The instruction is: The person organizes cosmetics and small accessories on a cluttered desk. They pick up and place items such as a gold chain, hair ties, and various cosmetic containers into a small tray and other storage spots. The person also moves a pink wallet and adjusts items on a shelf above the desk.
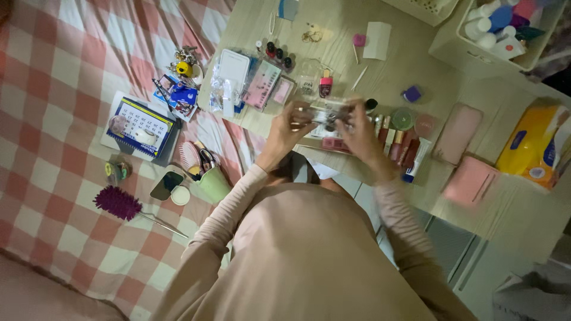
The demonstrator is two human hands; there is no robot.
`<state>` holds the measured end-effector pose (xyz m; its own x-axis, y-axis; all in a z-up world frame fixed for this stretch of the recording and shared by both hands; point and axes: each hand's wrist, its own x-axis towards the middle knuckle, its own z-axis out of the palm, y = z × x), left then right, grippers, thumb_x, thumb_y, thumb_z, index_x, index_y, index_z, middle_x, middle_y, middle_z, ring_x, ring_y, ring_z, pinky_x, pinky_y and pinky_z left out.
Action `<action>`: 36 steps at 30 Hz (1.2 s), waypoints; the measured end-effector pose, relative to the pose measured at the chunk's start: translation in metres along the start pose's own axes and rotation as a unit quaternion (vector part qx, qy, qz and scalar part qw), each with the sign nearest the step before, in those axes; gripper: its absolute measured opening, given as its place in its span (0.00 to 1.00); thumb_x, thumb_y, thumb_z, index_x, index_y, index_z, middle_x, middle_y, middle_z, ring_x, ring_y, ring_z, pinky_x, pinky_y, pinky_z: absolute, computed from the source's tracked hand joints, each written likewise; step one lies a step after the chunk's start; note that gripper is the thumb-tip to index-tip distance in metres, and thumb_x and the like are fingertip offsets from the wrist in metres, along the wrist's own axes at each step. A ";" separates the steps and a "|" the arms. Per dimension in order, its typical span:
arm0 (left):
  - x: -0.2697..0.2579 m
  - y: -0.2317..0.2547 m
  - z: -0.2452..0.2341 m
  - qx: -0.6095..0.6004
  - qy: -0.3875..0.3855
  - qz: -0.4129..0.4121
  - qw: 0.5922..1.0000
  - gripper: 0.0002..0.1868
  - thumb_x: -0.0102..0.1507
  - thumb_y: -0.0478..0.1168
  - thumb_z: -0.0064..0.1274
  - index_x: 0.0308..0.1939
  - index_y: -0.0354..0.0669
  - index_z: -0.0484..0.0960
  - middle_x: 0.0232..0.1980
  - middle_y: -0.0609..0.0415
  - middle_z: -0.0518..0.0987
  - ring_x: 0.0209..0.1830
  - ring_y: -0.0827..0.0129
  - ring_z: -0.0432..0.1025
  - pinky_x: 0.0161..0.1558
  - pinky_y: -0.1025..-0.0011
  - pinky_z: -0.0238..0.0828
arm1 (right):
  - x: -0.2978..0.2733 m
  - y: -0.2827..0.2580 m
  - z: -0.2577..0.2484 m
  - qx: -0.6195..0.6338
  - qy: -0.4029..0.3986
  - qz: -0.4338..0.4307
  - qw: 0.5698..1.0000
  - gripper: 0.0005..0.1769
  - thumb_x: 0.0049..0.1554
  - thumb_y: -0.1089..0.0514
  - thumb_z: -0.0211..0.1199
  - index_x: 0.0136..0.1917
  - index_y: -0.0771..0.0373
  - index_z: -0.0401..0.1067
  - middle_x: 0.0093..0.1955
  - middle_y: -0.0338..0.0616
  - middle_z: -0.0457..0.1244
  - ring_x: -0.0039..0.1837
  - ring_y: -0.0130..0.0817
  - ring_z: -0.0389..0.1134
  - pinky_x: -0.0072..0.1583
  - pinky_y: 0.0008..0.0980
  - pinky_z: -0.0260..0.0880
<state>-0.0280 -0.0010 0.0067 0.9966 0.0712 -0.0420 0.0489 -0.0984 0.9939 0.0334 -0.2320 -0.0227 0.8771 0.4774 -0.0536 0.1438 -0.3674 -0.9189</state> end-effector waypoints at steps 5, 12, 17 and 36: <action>0.012 -0.004 0.027 0.019 -0.028 0.000 0.999 0.26 0.61 0.32 0.64 0.61 0.36 0.72 0.49 0.47 0.85 0.45 0.68 0.83 0.47 0.71 0.84 | -0.001 -0.042 -0.066 -0.144 -0.104 -0.018 0.984 0.20 0.63 0.66 0.57 0.68 0.63 0.64 0.57 0.54 0.68 0.56 0.46 0.72 0.57 0.44 0.74; 0.010 -0.012 0.053 0.128 -0.046 0.074 0.988 0.21 0.60 0.31 0.63 0.56 0.39 0.76 0.50 0.45 0.80 0.44 0.59 0.82 0.45 0.67 0.81 | -0.002 -0.010 -0.048 -0.381 -0.077 0.002 0.921 0.23 0.59 0.67 0.60 0.67 0.65 0.64 0.46 0.59 0.69 0.48 0.55 0.71 0.49 0.48 0.71; 0.007 -0.031 0.059 0.282 -0.100 0.136 0.944 0.14 0.65 0.37 0.58 0.55 0.43 0.80 0.58 0.47 0.81 0.52 0.57 0.79 0.50 0.64 0.79 | -0.008 0.020 -0.031 -0.371 0.019 -0.100 0.923 0.11 0.64 0.66 0.60 0.60 0.63 0.71 0.51 0.53 0.71 0.52 0.47 0.73 0.62 0.51 0.71; -0.006 -0.051 0.088 0.419 -0.133 0.230 0.868 0.24 0.68 0.41 0.48 0.64 0.28 0.73 0.68 0.36 0.73 0.72 0.49 0.66 0.75 0.48 0.51 | -0.029 -0.035 -0.035 -0.302 0.065 -0.046 0.950 0.07 0.62 0.60 0.65 0.53 0.62 0.79 0.54 0.45 0.71 0.51 0.36 0.72 0.63 0.46 0.67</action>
